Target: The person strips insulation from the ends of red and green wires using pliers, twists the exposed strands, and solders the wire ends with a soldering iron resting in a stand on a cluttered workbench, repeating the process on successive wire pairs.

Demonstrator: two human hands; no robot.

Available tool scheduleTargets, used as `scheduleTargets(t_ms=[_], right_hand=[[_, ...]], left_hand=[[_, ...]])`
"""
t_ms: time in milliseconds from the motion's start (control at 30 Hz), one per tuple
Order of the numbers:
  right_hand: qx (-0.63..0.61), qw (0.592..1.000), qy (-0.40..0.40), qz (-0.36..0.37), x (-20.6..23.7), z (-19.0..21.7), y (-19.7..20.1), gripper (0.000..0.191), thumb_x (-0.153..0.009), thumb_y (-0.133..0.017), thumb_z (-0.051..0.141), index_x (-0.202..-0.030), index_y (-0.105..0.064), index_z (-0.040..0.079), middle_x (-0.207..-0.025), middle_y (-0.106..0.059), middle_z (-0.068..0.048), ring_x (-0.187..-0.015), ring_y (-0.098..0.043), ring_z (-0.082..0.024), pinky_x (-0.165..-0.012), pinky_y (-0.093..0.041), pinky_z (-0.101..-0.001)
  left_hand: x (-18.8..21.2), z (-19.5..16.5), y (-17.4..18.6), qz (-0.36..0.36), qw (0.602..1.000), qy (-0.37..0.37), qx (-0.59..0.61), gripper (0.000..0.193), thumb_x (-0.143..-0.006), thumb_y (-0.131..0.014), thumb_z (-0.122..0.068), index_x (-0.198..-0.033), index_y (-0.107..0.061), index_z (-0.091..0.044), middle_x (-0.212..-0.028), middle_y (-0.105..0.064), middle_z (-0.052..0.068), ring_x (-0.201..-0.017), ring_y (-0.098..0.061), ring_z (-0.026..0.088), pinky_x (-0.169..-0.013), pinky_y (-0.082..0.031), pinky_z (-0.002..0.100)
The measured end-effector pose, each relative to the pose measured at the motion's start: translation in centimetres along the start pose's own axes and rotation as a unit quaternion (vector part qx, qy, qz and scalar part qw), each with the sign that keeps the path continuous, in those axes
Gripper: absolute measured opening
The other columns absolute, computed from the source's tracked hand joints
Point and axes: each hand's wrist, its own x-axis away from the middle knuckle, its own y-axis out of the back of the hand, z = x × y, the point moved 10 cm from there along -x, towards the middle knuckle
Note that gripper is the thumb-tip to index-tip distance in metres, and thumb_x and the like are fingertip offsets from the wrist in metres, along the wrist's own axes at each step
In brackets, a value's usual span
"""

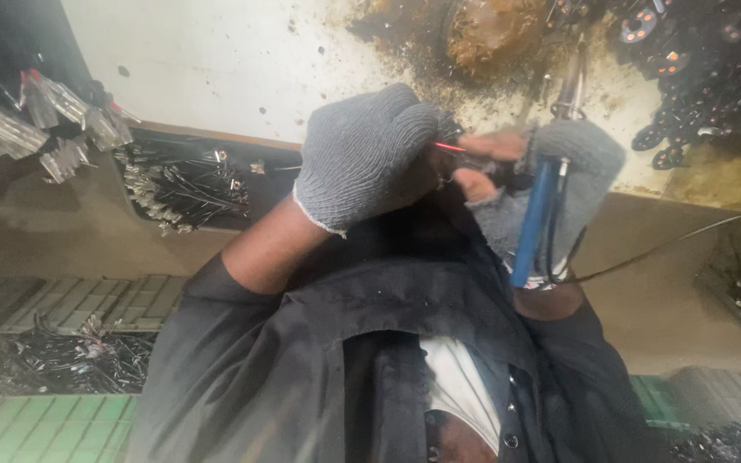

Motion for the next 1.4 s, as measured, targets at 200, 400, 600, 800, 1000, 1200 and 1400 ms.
scheduleTargets(t_ms=[200, 400, 600, 800, 1000, 1200, 1400], right_hand=[[0.0, 0.994, -0.105, -0.001, 0.8, -2.0, -0.4, 0.013, -0.106, -0.078, 0.018, -0.11, -0.072, 0.007, -0.105, -0.073, -0.004, -0.092, -0.068, -0.013, -0.084, -0.056, -0.0269], [-0.02, 0.997, -0.069, 0.004, 0.6, -1.2, -0.5, 0.014, -0.106, -0.077, 0.018, -0.111, -0.069, 0.007, -0.105, -0.071, -0.004, -0.096, -0.069, -0.014, -0.084, -0.056, -0.0266], [-0.022, 0.998, -0.061, 0.005, 0.8, -0.3, -0.1, 0.014, -0.104, -0.079, 0.017, -0.108, -0.07, 0.008, -0.099, -0.069, -0.003, -0.09, -0.068, -0.013, -0.08, -0.055, -0.0263], [-0.018, 0.999, -0.05, -0.007, 0.7, 0.6, 0.3, 0.014, -0.102, -0.081, 0.017, -0.105, -0.07, 0.009, -0.097, -0.068, -0.002, -0.085, -0.067, -0.012, -0.075, -0.054, -0.0261], [-0.023, 0.997, -0.072, 0.01, 0.9, -0.7, -0.3, 0.011, -0.103, -0.08, 0.017, -0.103, -0.072, 0.01, -0.092, -0.066, 0.0, -0.08, -0.064, -0.01, -0.071, -0.053, -0.025], [-0.014, 0.996, -0.074, 0.038, 0.9, -0.4, -0.3, 0.016, -0.101, -0.078, 0.021, -0.108, -0.068, 0.009, -0.096, -0.068, -0.004, -0.089, -0.067, -0.014, -0.082, -0.055, -0.0267], [0.014, 0.998, -0.065, 0.023, 1.5, -0.3, -0.1, 0.02, -0.103, -0.079, 0.025, -0.109, -0.069, 0.008, -0.106, -0.068, -0.006, -0.095, -0.068, -0.015, -0.085, -0.056, -0.028]], left_hand=[[-0.4, -0.6, 0.5, -0.016, 1.0, -0.006, -0.02, 0.023, -0.074, -0.081, -0.028, -0.08, -0.061, -0.018, -0.078, -0.058, 0.004, -0.065, -0.062, 0.024, -0.054, -0.048, 0.038], [0.2, -0.7, 2.3, 0.034, 0.983, -0.015, 0.181, 0.036, -0.09, -0.076, -0.034, -0.111, -0.061, -0.009, -0.08, -0.061, 0.008, -0.07, -0.065, 0.031, -0.063, -0.051, 0.043], [1.2, -0.5, 2.1, 0.036, 0.978, 0.044, 0.202, 0.039, -0.097, -0.074, -0.024, -0.128, -0.061, -0.004, -0.095, -0.066, 0.013, -0.083, -0.067, 0.036, -0.071, -0.051, 0.044], [1.0, -0.4, 2.1, 0.026, 0.971, 0.04, 0.232, 0.02, -0.089, -0.082, -0.021, -0.102, -0.071, -0.01, -0.093, -0.065, 0.01, -0.083, -0.068, 0.032, -0.07, -0.051, 0.041], [0.8, -0.3, 1.8, 0.029, 0.962, 0.044, 0.269, 0.008, -0.092, -0.079, -0.017, -0.098, -0.076, -0.014, -0.086, -0.064, 0.006, -0.074, -0.068, 0.025, -0.065, -0.052, 0.037], [1.2, 0.1, 1.5, 0.016, 0.974, 0.026, 0.225, 0.016, -0.084, -0.082, -0.024, -0.086, -0.069, -0.014, -0.084, -0.062, 0.007, -0.073, -0.065, 0.028, -0.064, -0.05, 0.039], [1.5, -0.3, 1.0, -0.018, 0.994, 0.003, 0.104, 0.032, -0.086, -0.088, -0.033, -0.076, -0.065, -0.014, -0.073, -0.057, 0.007, -0.065, -0.06, 0.029, -0.057, -0.046, 0.042]])
